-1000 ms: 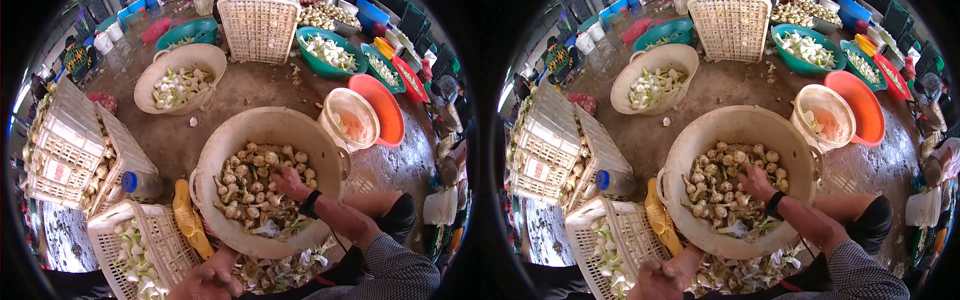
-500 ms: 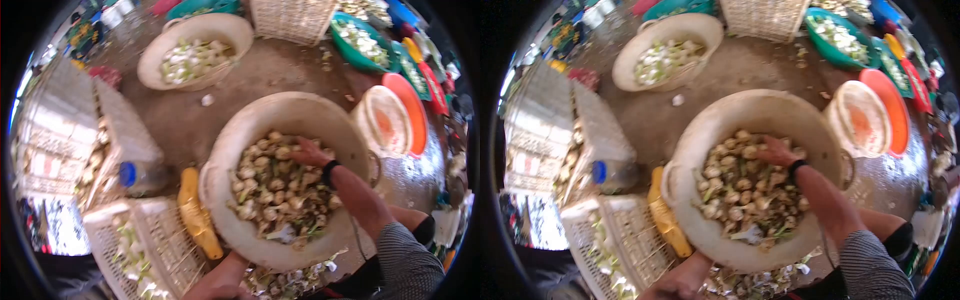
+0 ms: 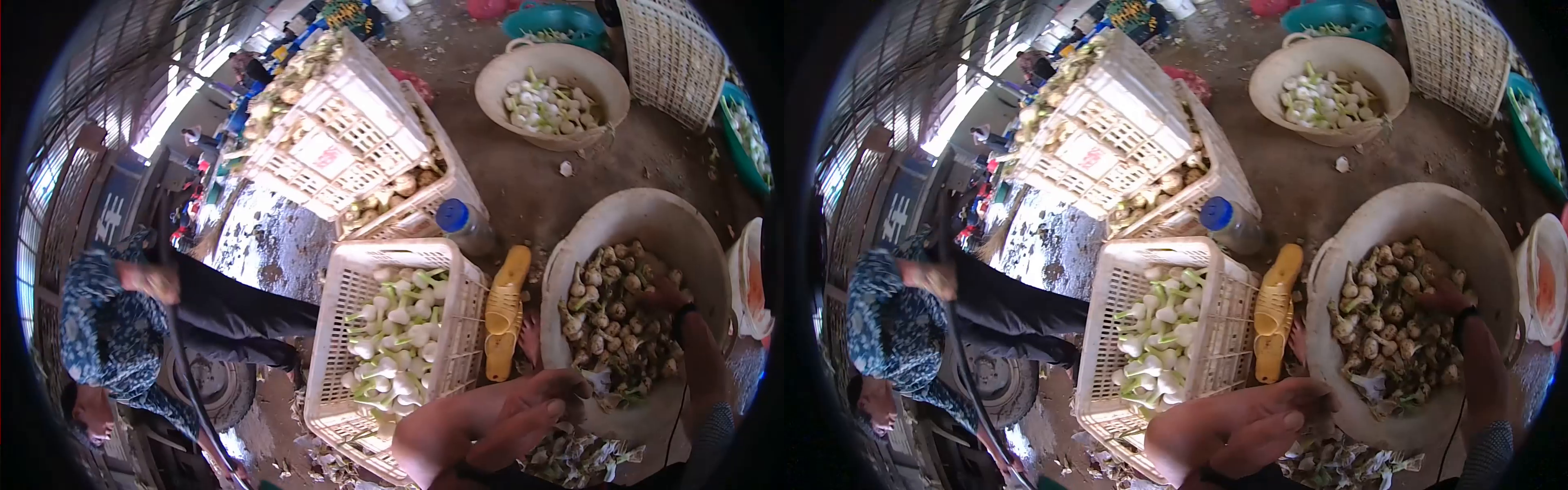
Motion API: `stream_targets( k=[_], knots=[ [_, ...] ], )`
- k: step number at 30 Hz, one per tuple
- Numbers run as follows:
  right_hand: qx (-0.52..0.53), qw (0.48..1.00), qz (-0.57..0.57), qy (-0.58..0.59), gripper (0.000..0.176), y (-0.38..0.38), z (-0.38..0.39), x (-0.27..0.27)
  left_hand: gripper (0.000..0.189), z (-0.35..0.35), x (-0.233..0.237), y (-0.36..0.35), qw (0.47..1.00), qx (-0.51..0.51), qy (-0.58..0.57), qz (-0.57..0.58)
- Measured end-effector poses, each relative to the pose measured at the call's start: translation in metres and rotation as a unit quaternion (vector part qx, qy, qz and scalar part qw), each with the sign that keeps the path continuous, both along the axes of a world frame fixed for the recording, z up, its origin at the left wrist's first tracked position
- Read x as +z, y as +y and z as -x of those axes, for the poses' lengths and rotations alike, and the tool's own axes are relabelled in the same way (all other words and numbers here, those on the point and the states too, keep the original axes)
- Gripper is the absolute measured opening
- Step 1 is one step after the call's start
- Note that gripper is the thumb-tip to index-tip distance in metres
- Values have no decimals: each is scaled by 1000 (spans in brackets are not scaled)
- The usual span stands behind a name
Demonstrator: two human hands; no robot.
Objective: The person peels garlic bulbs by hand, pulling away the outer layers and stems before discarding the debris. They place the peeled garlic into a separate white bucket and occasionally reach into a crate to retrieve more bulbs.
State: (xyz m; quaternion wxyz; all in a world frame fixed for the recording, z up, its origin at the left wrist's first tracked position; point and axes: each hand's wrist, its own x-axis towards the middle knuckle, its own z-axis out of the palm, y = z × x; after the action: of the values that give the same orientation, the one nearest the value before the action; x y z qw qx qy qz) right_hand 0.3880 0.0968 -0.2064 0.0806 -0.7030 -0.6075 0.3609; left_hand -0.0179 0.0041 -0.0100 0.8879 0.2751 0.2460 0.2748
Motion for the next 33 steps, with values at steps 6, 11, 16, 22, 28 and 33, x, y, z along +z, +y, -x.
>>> stream_targets(
  k=[6, 11, 16, 22, 28, 33],
  knots=[
    [160, 983, -52, -73, 58, -12, 1, -26, 52, -11, 9, -6, 997, 48, -53, 28],
    [106, 989, 12, -98, 61, -21, 10, -17, 51, -12, 4, -5, 996, 36, -78, 9],
    [100, 991, 64, -57, 74, -23, 16, -4, 50, -11, 27, 2, 998, -3, 59, 31],
    [145, 974, 120, -126, 71, -34, 29, 9, 47, -11, -7, -1, 999, 25, 11, 26],
    [-30, 964, 138, 226, 68, -106, 65, 34, 42, -32, 0, -9, 995, 95, -13, -33],
    [-110, 936, 124, 311, 64, -137, 76, 70, 36, -45, 5, -13, 996, 79, 18, -48]
  ],
)
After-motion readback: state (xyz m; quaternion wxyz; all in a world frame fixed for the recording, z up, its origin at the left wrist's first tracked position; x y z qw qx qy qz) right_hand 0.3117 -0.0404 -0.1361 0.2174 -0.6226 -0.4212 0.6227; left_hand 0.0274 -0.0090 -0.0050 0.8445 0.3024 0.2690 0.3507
